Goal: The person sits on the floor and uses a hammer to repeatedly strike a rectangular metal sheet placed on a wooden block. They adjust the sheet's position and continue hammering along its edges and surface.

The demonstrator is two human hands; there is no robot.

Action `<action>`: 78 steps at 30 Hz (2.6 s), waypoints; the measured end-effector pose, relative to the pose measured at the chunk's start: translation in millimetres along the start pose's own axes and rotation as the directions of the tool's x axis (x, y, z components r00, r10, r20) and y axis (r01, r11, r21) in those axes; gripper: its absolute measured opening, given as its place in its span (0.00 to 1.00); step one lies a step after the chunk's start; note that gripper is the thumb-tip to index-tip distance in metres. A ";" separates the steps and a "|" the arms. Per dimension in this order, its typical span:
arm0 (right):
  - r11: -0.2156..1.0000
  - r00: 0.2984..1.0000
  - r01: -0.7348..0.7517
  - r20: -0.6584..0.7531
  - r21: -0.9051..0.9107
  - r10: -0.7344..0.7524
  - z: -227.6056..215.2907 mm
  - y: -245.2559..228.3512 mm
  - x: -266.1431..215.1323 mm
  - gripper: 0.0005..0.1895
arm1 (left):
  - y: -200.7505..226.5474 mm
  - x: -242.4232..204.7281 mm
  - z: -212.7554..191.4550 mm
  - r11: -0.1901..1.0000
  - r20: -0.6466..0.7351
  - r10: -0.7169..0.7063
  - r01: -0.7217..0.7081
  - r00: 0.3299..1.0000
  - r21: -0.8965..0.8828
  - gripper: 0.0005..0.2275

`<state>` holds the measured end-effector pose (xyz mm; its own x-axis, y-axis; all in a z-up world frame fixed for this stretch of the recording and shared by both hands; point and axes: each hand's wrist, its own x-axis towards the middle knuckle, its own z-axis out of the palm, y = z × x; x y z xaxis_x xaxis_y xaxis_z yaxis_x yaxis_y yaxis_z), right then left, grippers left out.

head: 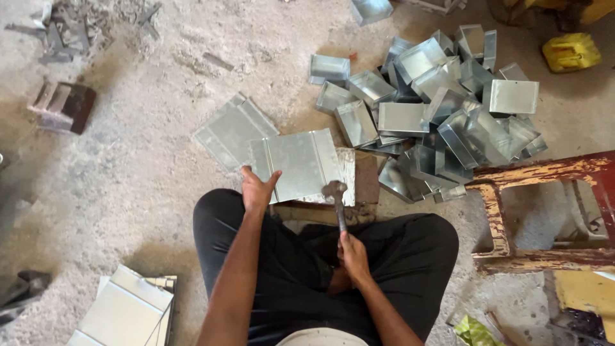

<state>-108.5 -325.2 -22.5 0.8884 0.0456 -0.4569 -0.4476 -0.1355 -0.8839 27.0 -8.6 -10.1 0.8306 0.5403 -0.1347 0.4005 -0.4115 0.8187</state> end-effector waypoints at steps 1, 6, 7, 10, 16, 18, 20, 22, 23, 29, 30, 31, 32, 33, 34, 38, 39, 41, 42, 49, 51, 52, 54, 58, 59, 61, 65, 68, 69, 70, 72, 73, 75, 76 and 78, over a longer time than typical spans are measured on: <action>0.995 0.997 -0.073 0.019 0.073 0.072 -0.5 -11.9 -3.2 0.28 | 0.9 0.3 0.1 1.000 0.007 -0.025 0.025 1.000 0.000 0.44; 0.930 0.946 0.308 -0.170 0.201 -0.276 -28.0 -134.7 -50.8 0.26 | -6.3 -0.9 3.9 0.997 -0.053 0.059 -0.062 0.997 -0.052 0.42; 0.768 0.851 0.524 -0.190 0.370 -0.489 -39.2 -163.2 -66.4 0.27 | -6.3 2.4 6.8 0.998 -0.054 0.045 -0.047 0.998 -0.038 0.42; 0.536 0.695 0.691 -0.242 0.485 -0.677 -55.2 -232.7 -105.5 0.22 | -7.8 3.6 6.5 0.997 -0.041 0.038 -0.040 0.998 -0.070 0.42; 0.287 0.288 0.956 -0.327 0.055 -0.900 -46.2 -202.0 -74.8 0.21 | -3.0 0.5 3.7 0.999 0.000 -0.011 0.011 1.000 -0.044 0.41; 0.577 0.547 0.802 -0.197 -0.156 -0.814 -14.6 -137.8 -42.9 0.22 | -0.6 3.1 1.0 0.999 0.014 -0.015 0.015 1.000 -0.050 0.40; 0.910 0.934 0.312 -0.089 -0.273 -0.347 -2.2 -92.4 -38.1 0.24 | -2.1 0.9 -0.3 0.996 0.043 -0.021 0.024 0.999 -0.088 0.40; 0.988 0.988 -0.068 -0.147 -0.139 0.047 -12.3 -90.3 -36.2 0.24 | -0.8 1.6 0.8 0.996 0.026 -0.007 0.009 1.000 -0.085 0.40; 0.978 0.964 -0.205 -0.180 -0.024 0.198 -13.9 -97.0 -39.0 0.23 | -4.0 -0.8 -1.6 0.997 0.016 -0.007 0.008 1.000 -0.077 0.40; 0.792 0.907 0.385 -0.354 0.474 -0.230 -76.2 -231.1 -81.8 0.18 | -5.7 3.7 0.6 0.994 -0.011 0.040 -0.041 0.999 -0.098 0.41; 0.688 0.765 0.644 -0.287 0.333 -0.577 -88.6 -253.9 -92.6 0.22 | -6.7 -0.7 0.6 0.994 0.005 0.031 -0.030 1.000 -0.103 0.41; 0.475 0.512 0.851 -0.159 0.222 -0.844 -94.8 -270.9 -99.8 0.28 | -5.7 0.2 -0.9 0.994 0.014 0.028 -0.026 1.000 -0.110 0.41; 0.346 0.342 0.937 -0.301 0.039 -0.890 -95.4 -279.7 -102.9 0.28 | -4.4 1.2 -2.6 0.993 0.024 0.025 -0.022 0.999 -0.118 0.41; 0.224 0.142 0.961 -0.404 -0.164 -0.904 -94.5 -281.0 -101.6 0.29 | -3.0 0.7 -2.8 0.993 0.029 0.017 -0.013 0.999 -0.113 0.40; 0.171 0.092 0.977 -0.474 -0.127 -0.876 -85.7 -270.1 -92.2 0.30 | -2.1 0.9 -3.2 0.994 0.034 0.008 -0.004 0.999 -0.109 0.40; 0.381 0.441 0.895 -0.335 0.231 -0.833 -29.4 -162.0 -46.3 0.35 | -2.2 0.9 -3.5 0.995 0.038 0.006 -0.003 0.999 -0.097 0.39; 0.496 0.479 0.855 -0.138 -0.150 -0.867 -14.0 -131.9 -38.4 0.28 | -1.9 1.6 -4.1 0.997 0.046 -0.006 0.010 0.999 -0.079 0.39; 0.682 0.823 0.485 0.022 -0.548 -0.568 5.3 -94.4 -26.7 0.27 | 1.5 4.8 -3.8 0.998 0.061 -0.024 0.027 0.998 -0.050 0.38; 0.806 0.906 0.346 -0.052 -0.480 -0.420 3.3 -90.6 -27.0 0.27 | 2.7 3.5 -3.9 0.999 0.062 -0.016 0.019 0.998 -0.049 0.39; 0.922 0.882 0.388 -0.294 0.008 -0.369 -29.8 -220.8 -81.0 0.29 | 2.8 -0.3 -6.3 0.996 0.067 -0.045 0.050 0.997 -0.068 0.39; 0.721 0.723 0.680 -0.287 0.134 -0.628 -41.8 -264.2 -108.7 0.29 | -0.2 -2.9 -5.6 0.997 0.042 -0.006 0.009 0.999 -0.075 0.39; 0.535 0.571 0.821 -0.323 0.201 -0.755 -42.7 -275.6 -115.3 0.32 | -1.9 -3.1 -6.2 0.996 0.024 0.022 -0.020 0.999 -0.085 0.40; 0.341 0.336 0.938 -0.429 0.067 -0.839 -42.4 -277.8 -106.8 0.33 | -0.9 -2.3 -4.3 0.994 0.013 0.040 -0.039 0.999 -0.103 0.39; 0.314 0.257 0.945 -0.379 -0.095 -0.889 -38.4 -188.0 -55.4 0.30 | 0.2 -1.2 -6.3 0.993 0.076 -0.034 0.042 0.997 -0.112 0.38; 0.425 0.366 0.879 -0.265 -0.215 -0.892 -26.9 -152.4 -42.4 0.28 | 0.9 0.9 -6.5 0.992 0.100 -0.051 0.062 0.994 -0.113 0.37; 0.579 0.664 0.623 -0.034 -0.526 -0.747 -11.3 -96.7 -28.5 0.27 | -0.1 1.9 -3.9 0.997 0.077 -0.066 0.069 0.995 -0.035 0.40; 0.910 0.969 0.191 -0.080 -0.367 -0.236 -14.6 -103.6 -17.2 0.27 | -7.7 -0.3 1.3 1.000 0.046 -0.027 0.027 0.999 0.001 0.44; 0.985 0.975 0.160 -0.148 -0.064 -0.167 -36.2 -169.0 -45.7 0.30 | -9.9 0.1 3.9 0.998 -0.016 0.061 -0.061 0.998 -0.004 0.46; 0.948 0.931 0.318 -0.182 -0.015 -0.316 -42.8 -192.1 -60.6 0.30 | -9.3 -4.6 3.0 1.000 0.014 0.021 -0.021 1.000 0.004 0.45; 0.882 0.864 0.470 -0.221 0.028 -0.453 -49.7 -214.2 -75.1 0.29 | -6.9 -7.2 0.9 1.000 0.044 -0.020 0.020 0.999 0.013 0.45; 0.708 0.698 0.700 -0.294 0.089 -0.653 -57.9 -244.8 -95.8 0.28 | -0.9 -9.1 -6.8 0.997 0.072 -0.063 0.060 0.995 0.053 0.45; 0.599 0.603 0.792 -0.309 0.119 -0.735 -54.6 -247.9 -96.0 0.29 | 1.7 -10.9 -8.4 0.995 0.074 -0.070 0.064 0.995 0.078 0.45; 0.350 0.389 0.921 -0.339 0.171 -0.857 -56.2 -236.2 -91.7 0.32 | 2.4 -11.1 -7.8 0.994 0.074 -0.066 0.059 0.995 0.095 0.45; 0.351 0.402 0.913 -0.321 0.205 -0.858 -49.3 -217.2 -80.8 0.33 | 0.8 -8.1 -5.6 0.995 0.071 -0.057 0.050 0.996 0.088 0.44; 0.395 0.340 0.914 -0.358 -0.094 -0.870 -27.7 -164.3 -57.5 0.34 | -7.8 -9.5 -0.3 0.997 0.047 -0.012 0.008 0.999 0.083 0.44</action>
<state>-83.2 -333.0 151.7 0.7275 -0.2215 0.6494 0.6443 -0.1050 -0.7576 15.9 -10.3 -15.1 0.8431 0.5099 -0.1709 0.4380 -0.4667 0.7684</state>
